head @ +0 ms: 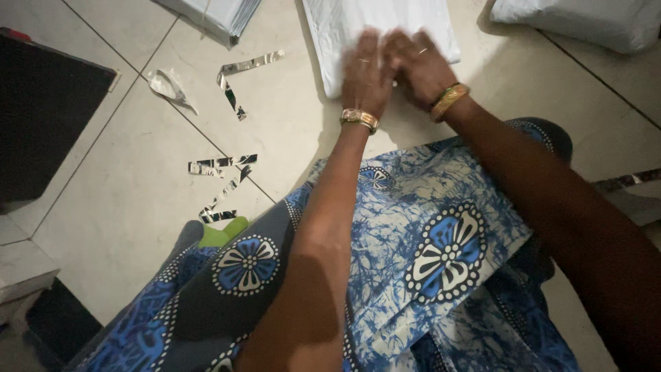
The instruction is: The person sits on the floor and packs items into white plastic courier mailers, folding the item inside and pressing the adhesive flap to seal each bag. Sealed parcels are stacked aside while torn packaging strips accumulate on the floor.
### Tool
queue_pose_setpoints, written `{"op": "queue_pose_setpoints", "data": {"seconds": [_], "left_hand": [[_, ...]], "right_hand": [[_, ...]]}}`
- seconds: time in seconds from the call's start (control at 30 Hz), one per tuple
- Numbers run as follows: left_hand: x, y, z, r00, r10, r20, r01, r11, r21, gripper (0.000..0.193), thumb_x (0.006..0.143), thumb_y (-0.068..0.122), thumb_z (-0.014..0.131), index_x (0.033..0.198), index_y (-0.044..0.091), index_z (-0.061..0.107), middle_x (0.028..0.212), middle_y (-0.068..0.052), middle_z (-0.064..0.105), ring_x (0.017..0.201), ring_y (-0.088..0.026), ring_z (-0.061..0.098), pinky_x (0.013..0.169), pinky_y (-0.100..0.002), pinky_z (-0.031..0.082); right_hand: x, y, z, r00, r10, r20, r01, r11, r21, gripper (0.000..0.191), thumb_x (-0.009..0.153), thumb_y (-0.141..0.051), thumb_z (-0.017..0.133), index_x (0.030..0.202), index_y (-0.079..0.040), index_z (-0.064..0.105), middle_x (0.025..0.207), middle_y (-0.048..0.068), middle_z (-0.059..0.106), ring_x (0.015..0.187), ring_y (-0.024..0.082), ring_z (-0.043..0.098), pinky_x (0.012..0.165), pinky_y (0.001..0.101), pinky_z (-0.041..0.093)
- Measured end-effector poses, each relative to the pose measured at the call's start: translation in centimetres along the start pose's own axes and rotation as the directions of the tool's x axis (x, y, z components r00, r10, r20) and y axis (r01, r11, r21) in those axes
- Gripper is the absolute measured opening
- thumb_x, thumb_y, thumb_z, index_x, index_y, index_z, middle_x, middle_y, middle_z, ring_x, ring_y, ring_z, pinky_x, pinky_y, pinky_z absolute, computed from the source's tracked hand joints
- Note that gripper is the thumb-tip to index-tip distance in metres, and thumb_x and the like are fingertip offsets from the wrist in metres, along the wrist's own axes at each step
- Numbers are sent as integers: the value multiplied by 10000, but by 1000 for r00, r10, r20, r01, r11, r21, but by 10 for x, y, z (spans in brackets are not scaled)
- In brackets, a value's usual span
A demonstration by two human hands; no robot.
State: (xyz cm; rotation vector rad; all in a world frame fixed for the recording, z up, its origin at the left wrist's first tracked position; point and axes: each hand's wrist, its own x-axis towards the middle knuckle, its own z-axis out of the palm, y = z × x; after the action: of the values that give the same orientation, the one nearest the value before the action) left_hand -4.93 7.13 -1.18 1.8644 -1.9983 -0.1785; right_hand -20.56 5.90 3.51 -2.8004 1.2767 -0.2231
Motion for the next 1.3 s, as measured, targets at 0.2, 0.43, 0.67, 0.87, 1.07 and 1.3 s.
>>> {"op": "queue_pose_setpoints", "data": {"seconds": [0.2, 0.43, 0.67, 0.87, 1.07, 1.3], "left_hand": [[-8, -10, 5, 992, -93, -89, 97, 994, 41, 765, 1028, 610, 354, 1617, 126, 298, 1682, -67, 298, 1560, -230, 274, 1280, -492, 197], [8, -54, -15, 651, -724, -230, 434, 603, -670, 741, 799, 477, 713, 1353, 7, 574, 893, -123, 775, 779, -258, 742, 776, -386, 595], [22, -48, -29, 752, -653, -89, 477, 632, -611, 439, 774, 495, 793, 700, 65, 739, 615, -123, 680, 589, -308, 633, 603, -447, 496], [18, -39, -7, 632, -736, -243, 554, 648, -522, 495, 890, 514, 676, 681, 66, 688, 663, -181, 638, 583, -371, 554, 585, -493, 439], [21, -38, -22, 585, -805, -97, 648, 536, -541, 683, 864, 623, 663, 545, 20, 630, 528, -185, 545, 528, -389, 514, 544, -496, 423], [-12, -50, -42, 459, -880, 127, 824, 367, -431, 1014, 845, 864, 242, 628, 22, 764, 642, -169, 729, 643, -348, 741, 615, -484, 581]], "right_hand": [[2, 16, 12, 937, 206, -281, -105, 936, 335, 537, 1106, -250, 529, 1564, 20, 454, 1621, 237, 433, 1528, 401, 388, 1270, 511, 309], [-6, 64, 6, 671, 741, -39, -333, 348, 876, 489, 1035, -434, 666, 1303, -26, 649, 1176, 140, 721, 1088, 235, 689, 917, 388, 561], [-7, 62, -11, 675, 722, 151, -387, 173, 906, 355, 955, -333, 847, 820, -78, 639, 763, -16, 661, 648, 73, 554, 574, 291, 463], [7, 58, 2, 645, 749, -149, -237, 382, 893, 491, 1007, -237, 852, 704, -55, 512, 668, -27, 529, 625, 58, 422, 549, 280, 370], [5, 63, 6, 558, 819, -136, -452, 437, 777, 522, 1072, -377, 736, 711, -31, 586, 617, 10, 489, 592, 127, 390, 533, 335, 354], [-7, 73, 6, 490, 867, -92, -708, 457, 539, 665, 1074, -596, 586, 799, 5, 665, 713, 157, 592, 644, 294, 539, 583, 443, 438]]}}
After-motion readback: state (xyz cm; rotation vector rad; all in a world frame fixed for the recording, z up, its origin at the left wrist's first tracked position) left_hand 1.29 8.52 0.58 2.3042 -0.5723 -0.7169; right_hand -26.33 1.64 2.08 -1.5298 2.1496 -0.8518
